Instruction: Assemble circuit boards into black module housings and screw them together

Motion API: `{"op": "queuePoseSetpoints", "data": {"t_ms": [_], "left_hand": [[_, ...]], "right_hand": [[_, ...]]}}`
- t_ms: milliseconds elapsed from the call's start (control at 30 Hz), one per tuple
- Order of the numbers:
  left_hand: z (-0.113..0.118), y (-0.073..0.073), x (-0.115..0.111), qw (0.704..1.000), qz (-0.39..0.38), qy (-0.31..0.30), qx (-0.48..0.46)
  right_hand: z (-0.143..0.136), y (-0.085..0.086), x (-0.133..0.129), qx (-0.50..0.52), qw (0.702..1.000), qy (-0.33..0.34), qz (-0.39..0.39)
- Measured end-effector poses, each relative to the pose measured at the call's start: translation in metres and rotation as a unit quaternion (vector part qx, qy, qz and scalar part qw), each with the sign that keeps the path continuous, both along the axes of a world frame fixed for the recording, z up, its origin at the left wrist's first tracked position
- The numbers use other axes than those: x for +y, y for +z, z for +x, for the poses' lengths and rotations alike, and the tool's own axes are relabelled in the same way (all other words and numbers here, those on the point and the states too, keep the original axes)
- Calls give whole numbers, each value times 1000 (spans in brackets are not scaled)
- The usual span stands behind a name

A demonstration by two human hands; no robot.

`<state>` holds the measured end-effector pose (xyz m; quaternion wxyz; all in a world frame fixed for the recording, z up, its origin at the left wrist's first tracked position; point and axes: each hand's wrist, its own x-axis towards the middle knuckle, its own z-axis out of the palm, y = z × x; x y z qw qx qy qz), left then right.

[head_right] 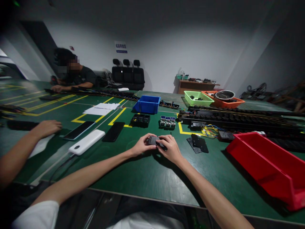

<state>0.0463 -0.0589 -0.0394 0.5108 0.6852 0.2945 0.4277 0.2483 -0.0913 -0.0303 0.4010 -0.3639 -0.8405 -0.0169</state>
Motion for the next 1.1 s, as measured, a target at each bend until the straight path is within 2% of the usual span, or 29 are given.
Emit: {"op": "queuePoseSetpoints", "data": {"t_ms": [300,1100], "left_hand": [[-2,0,1,1000,-4,-19,-3],[-1,1,0,1000,-2,0,3]], "right_hand": [[-4,-1,-1,5,1000,-6,-5],[-4,-3,2,25,1000,-1,-12]]}}
